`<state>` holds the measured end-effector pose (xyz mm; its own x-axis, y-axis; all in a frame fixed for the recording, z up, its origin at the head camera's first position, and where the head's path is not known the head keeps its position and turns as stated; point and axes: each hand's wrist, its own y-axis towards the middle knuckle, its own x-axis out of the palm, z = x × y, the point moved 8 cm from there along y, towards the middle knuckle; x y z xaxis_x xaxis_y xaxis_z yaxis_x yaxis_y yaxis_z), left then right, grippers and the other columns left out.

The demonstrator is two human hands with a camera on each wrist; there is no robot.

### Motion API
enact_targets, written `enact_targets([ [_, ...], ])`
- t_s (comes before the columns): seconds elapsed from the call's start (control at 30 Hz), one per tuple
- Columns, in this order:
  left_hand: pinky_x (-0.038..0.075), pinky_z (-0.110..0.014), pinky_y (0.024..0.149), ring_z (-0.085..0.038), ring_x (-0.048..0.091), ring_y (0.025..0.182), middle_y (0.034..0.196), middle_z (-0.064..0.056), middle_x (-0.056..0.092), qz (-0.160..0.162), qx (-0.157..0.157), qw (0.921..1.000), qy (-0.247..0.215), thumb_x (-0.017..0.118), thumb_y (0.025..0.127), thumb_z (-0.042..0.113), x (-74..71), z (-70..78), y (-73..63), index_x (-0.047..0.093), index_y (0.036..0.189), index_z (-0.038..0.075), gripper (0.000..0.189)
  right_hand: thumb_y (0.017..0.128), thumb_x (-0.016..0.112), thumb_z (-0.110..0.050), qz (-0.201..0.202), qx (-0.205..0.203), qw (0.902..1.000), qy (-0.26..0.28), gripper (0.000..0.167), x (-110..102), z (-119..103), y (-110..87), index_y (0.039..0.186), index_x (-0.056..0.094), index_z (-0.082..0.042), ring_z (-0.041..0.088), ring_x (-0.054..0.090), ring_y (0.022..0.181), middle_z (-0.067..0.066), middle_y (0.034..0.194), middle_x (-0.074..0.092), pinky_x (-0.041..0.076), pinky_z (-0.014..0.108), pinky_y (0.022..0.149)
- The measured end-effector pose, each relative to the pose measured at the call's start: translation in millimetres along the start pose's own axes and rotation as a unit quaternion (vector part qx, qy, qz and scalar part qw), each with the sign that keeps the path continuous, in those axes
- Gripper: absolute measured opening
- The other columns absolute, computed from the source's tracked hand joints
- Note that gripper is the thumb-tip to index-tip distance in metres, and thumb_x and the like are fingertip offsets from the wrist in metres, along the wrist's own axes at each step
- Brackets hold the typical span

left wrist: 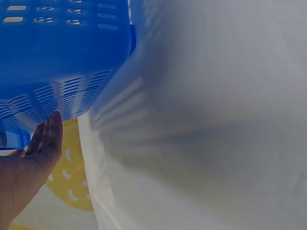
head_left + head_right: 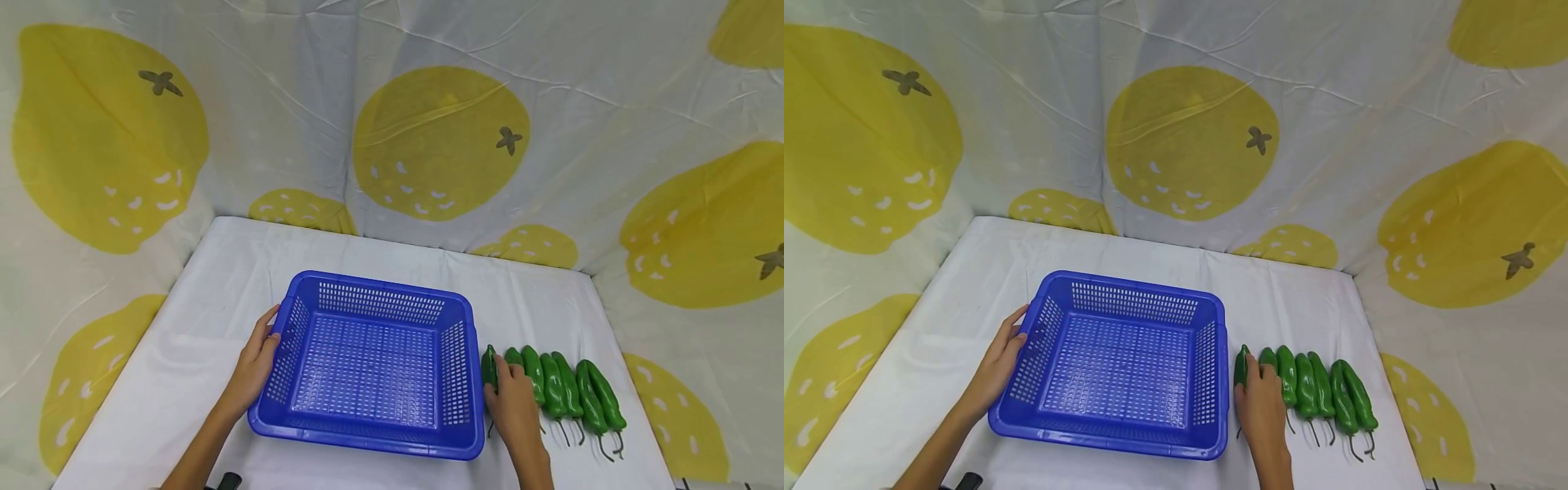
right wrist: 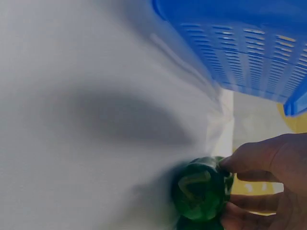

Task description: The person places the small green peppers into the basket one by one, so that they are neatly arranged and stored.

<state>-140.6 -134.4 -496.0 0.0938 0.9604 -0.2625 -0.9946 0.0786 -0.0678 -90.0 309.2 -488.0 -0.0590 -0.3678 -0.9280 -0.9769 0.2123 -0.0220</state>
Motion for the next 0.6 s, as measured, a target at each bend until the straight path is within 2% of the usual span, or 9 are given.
enact_targets([
  [0.3,0.046,-0.048,0.087,-0.038,0.058,0.112,0.143,-0.026,0.046,-0.001,0.006,1.0,0.005,0.03,0.109,0.02,0.0,0.2,-0.1,0.021,0.159,0.022,0.051,0.088,0.07,-0.006,0.025,-0.008,0.9992,-0.03,0.056,3.4,-0.1,2.9,0.14,0.051,0.003,0.052,0.058,0.103,0.036,0.117,0.056,0.05,0.061,0.073],
  [0.5,0.045,-0.05,0.089,-0.039,0.057,0.114,0.145,-0.025,0.045,0.002,0.008,1.0,0.005,0.03,0.109,0.021,-0.5,-0.6,-0.2,0.021,0.159,0.02,0.051,0.088,0.071,-0.009,0.01,-0.002,0.9993,-0.036,0.058,4.5,0.1,4.8,0.141,0.05,0.001,0.041,0.063,0.076,0.035,0.113,0.059,0.05,0.049,0.055],
  [0.6,0.046,-0.049,0.088,-0.038,0.057,0.114,0.145,-0.025,0.045,0.001,0.008,1.0,0.002,0.03,0.109,0.021,-0.1,-1.0,-0.1,0.021,0.159,0.02,0.05,0.089,0.071,-0.009,0.0,0.004,0.9995,-0.03,0.059,6.3,2.1,4.9,0.143,0.048,0.0,0.039,0.063,0.071,0.035,0.114,0.058,0.048,0.047,0.051],
])
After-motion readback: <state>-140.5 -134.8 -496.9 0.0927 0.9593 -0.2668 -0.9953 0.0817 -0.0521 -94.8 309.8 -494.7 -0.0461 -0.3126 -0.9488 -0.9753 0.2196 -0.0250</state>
